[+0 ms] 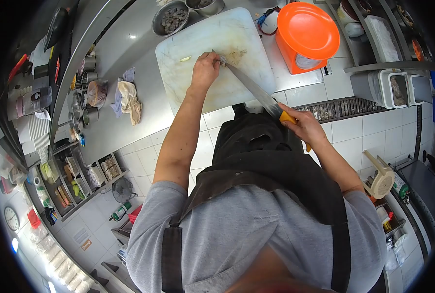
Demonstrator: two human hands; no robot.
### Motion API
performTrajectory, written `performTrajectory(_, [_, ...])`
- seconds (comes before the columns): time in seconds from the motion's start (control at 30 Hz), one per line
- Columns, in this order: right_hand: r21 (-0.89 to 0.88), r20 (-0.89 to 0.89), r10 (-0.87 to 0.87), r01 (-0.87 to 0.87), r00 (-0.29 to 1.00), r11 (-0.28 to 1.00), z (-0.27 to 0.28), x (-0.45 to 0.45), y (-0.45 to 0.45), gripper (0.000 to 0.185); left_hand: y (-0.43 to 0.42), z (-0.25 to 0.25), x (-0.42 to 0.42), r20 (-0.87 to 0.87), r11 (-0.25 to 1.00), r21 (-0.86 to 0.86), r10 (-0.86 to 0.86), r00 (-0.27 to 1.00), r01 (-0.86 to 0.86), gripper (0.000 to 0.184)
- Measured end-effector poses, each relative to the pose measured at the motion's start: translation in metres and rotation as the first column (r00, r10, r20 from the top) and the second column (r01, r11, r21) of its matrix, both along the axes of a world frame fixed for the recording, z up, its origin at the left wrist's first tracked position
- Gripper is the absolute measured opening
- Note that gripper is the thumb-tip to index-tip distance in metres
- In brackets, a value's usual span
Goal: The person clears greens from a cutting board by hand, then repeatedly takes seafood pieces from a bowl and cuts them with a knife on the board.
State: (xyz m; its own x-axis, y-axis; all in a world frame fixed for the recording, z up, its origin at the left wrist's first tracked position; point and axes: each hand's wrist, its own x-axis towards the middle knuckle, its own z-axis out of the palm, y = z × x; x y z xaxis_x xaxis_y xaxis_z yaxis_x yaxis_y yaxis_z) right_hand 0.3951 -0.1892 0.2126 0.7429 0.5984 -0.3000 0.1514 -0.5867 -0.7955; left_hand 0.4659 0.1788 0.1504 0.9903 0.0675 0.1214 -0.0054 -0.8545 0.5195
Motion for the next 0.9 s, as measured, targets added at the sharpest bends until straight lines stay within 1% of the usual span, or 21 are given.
performTrajectory(0.03, [0.005,0.026,0.009,-0.009,1.000,1.000,-0.004,0.000,0.000,0.062,0.000,-0.001,0.001,0.001,1.000,0.000,-0.001,1.000,0.001,0.016])
performTrajectory(0.1, [0.003,0.027,-0.002,0.002,1.000,1.000,-0.002,0.001,-0.003,0.062,0.001,-0.001,0.001,0.072,0.997,0.077,-0.036,0.997,0.031,0.017])
performTrajectory(0.17, [0.000,0.025,-0.013,0.013,1.000,1.000,0.002,0.001,-0.003,0.063,0.002,-0.001,0.001,0.059,0.996,0.088,-0.031,0.998,0.026,0.017])
performTrajectory(0.23, [0.014,-0.066,-0.040,0.041,0.997,0.999,0.009,0.003,-0.004,0.063,-0.001,0.000,0.003,0.052,0.995,0.093,-0.028,0.998,0.023,0.017])
performTrajectory(0.27, [0.012,-0.065,-0.037,0.038,0.997,0.999,0.014,0.004,-0.003,0.063,-0.002,0.000,0.003,0.021,0.999,0.053,-0.002,1.000,0.001,0.017])
performTrajectory(0.3, [-0.027,-0.121,-0.028,0.025,0.992,0.999,0.021,0.006,0.000,0.061,-0.002,0.000,0.001,-0.013,1.000,0.013,0.024,1.000,-0.023,0.017])
performTrajectory(0.33, [-0.064,-0.176,-0.021,0.009,0.984,0.998,0.024,0.007,0.001,0.058,-0.002,0.001,0.001,-0.013,1.000,0.013,0.025,1.000,-0.025,0.017])
performTrajectory(0.43, [-0.022,-0.151,-0.016,0.013,0.988,1.000,0.007,0.003,0.000,0.063,-0.003,0.001,0.002,-0.002,1.000,0.010,0.023,1.000,-0.023,0.017])
performTrajectory(0.47, [-0.022,-0.150,-0.014,0.011,0.989,1.000,0.009,0.004,-0.001,0.063,-0.003,0.001,0.002,-0.011,1.000,0.011,0.024,1.000,-0.024,0.017])
performTrajectory(0.53, [-0.022,-0.246,-0.079,0.076,0.966,0.997,0.015,0.004,-0.002,0.061,-0.002,0.003,0.000,-0.024,1.000,0.013,0.028,0.999,-0.028,0.017])
performTrajectory(0.57, [-0.023,-0.245,-0.079,0.075,0.966,0.997,0.015,0.003,-0.004,0.061,-0.001,0.002,0.000,0.015,0.999,0.045,0.011,1.000,-0.012,0.018])
performTrajectory(0.6, [0.023,-0.166,-0.074,0.078,0.983,0.997,0.013,0.002,-0.007,0.061,-0.001,0.000,0.001,0.053,0.997,0.077,-0.007,0.999,0.003,0.018])
performTrajectory(0.63, [0.069,-0.088,-0.071,0.077,0.994,0.995,0.011,0.000,-0.008,0.061,-0.001,-0.001,0.001,0.053,0.997,0.077,-0.006,0.999,0.002,0.018])
performTrajectory(0.67, [0.069,-0.089,-0.071,0.077,0.994,0.995,0.006,-0.001,-0.008,0.061,-0.001,-0.001,0.001,0.026,0.999,0.048,0.014,1.000,-0.015,0.018])
performTrajectory(0.73, [0.133,0.221,-0.014,-0.016,0.975,0.991,-0.007,-0.003,-0.006,0.061,-0.001,-0.001,0.002,0.000,0.999,0.019,0.031,1.000,-0.031,0.017])
performTrajectory(0.83, [0.130,0.250,0.004,-0.038,0.968,0.991,-0.025,-0.004,-0.004,0.060,-0.001,-0.001,0.001,-0.006,0.999,0.029,0.035,0.999,-0.035,0.017])
performTrajectory(0.87, [0.131,0.251,0.004,-0.038,0.968,0.991,-0.018,-0.003,-0.003,0.060,-0.001,-0.002,0.001,0.020,0.998,0.058,0.016,1.000,-0.017,0.017])
performTrajectory(0.9, [0.080,0.092,-0.024,0.016,0.995,0.997,-0.005,0.000,-0.001,0.059,0.001,-0.002,0.001,0.045,0.996,0.088,-0.001,0.999,-0.003,0.017])
